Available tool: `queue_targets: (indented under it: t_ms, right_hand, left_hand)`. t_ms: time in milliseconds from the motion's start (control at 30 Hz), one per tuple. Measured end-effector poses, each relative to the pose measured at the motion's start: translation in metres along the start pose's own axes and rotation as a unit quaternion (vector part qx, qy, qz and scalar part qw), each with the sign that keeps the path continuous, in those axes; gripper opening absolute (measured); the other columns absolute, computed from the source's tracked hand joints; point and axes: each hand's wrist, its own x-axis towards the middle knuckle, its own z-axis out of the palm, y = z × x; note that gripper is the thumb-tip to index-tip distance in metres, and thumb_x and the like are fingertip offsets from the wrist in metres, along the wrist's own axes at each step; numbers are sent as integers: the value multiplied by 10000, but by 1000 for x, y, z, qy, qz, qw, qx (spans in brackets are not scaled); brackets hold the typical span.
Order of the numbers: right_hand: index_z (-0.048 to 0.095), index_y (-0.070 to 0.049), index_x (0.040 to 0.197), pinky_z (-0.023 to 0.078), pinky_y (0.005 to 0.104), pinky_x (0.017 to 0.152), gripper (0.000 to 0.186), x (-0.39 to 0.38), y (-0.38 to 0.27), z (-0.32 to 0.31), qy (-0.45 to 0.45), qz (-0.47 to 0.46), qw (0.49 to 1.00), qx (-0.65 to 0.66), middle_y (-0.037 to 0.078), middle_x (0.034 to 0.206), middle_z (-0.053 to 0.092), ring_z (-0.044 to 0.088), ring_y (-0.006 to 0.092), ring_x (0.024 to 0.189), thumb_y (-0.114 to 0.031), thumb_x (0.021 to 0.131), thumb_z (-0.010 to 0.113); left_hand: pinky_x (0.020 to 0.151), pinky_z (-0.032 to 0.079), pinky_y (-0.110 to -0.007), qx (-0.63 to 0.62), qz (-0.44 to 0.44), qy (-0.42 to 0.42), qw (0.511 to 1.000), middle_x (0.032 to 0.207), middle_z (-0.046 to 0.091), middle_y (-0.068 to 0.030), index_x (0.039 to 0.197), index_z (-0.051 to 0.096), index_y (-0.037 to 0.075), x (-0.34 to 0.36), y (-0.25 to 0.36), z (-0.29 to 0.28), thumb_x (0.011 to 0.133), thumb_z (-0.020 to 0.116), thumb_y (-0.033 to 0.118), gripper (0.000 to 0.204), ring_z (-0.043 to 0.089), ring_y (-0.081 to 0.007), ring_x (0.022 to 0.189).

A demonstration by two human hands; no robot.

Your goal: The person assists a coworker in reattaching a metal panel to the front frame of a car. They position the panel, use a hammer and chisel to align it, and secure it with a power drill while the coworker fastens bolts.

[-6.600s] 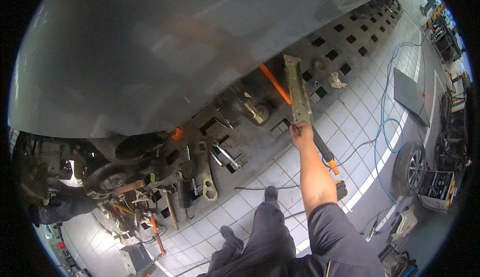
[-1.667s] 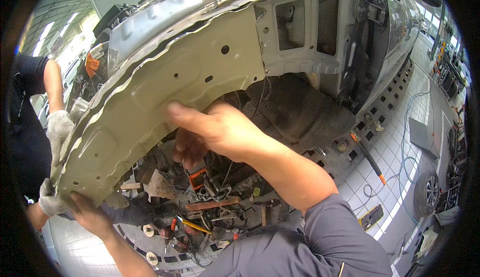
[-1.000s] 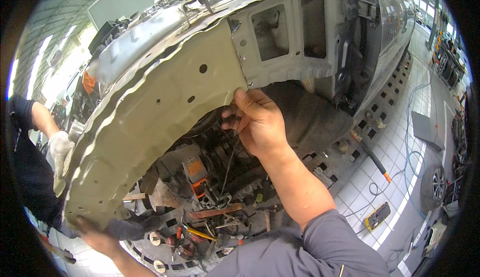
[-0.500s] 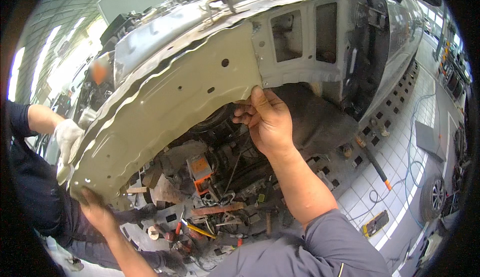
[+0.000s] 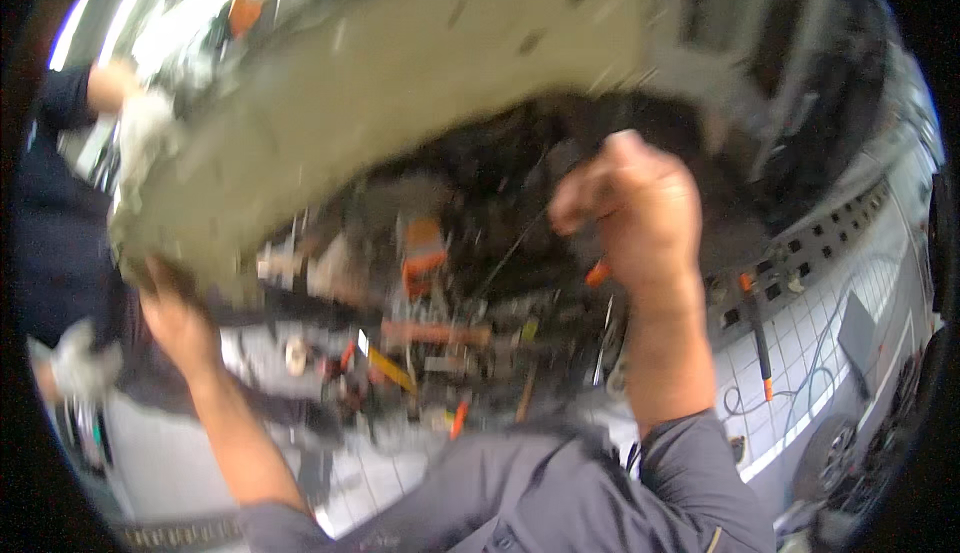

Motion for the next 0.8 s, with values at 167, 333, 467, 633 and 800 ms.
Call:
queue_targets:
  t_ms: [167,333,467,633,800]
  right_hand:
    - [642,6,701,482,300,629,397,-54,23,-23,-340,151,927,-42,112,698,653,604,163,640,-338,896,613]
    - [652,-38,768,475,272,603,446,-170,228,-45,-329,535,768,-127,34,692,650,584,119,604,-445,931,568]
    - [699,0,749,508,383,606,535,-299,391,-44,-331,577,672,-326,128,596,630,637,251,547,-496,886,551]
    - [690,18,1025,460,463,862,458,-422,494,-7,-176,488,630,-578,229,1150,600,610,297,1002,-387,898,517]
    - [634,-12,1170,429,454,890,433,-444,516,-39,-22,554,464,-691,208,1254,562,545,301,1130,-309,887,496]
  left_hand:
    - [586,439,-250,36,8,22,999,909,591,-89,1147,529,-4,-15,48,-14,963,546,386,431,539,-145,690]
    - [541,387,-199,19,-35,-54,998,908,604,-139,1150,526,-18,-13,46,-49,999,479,336,388,518,-116,667]
    - [729,477,-216,-48,-80,-205,974,1075,600,-207,1261,466,-82,25,35,-79,1016,427,216,387,585,-191,952]
    - [836,467,-296,-213,-193,-360,888,1226,486,-215,1354,351,-74,42,36,-90,1020,343,167,411,524,-228,1018]
    - [809,487,-238,-275,-201,-338,877,1043,535,-144,1226,461,-69,8,33,-75,994,448,136,310,548,-159,915]
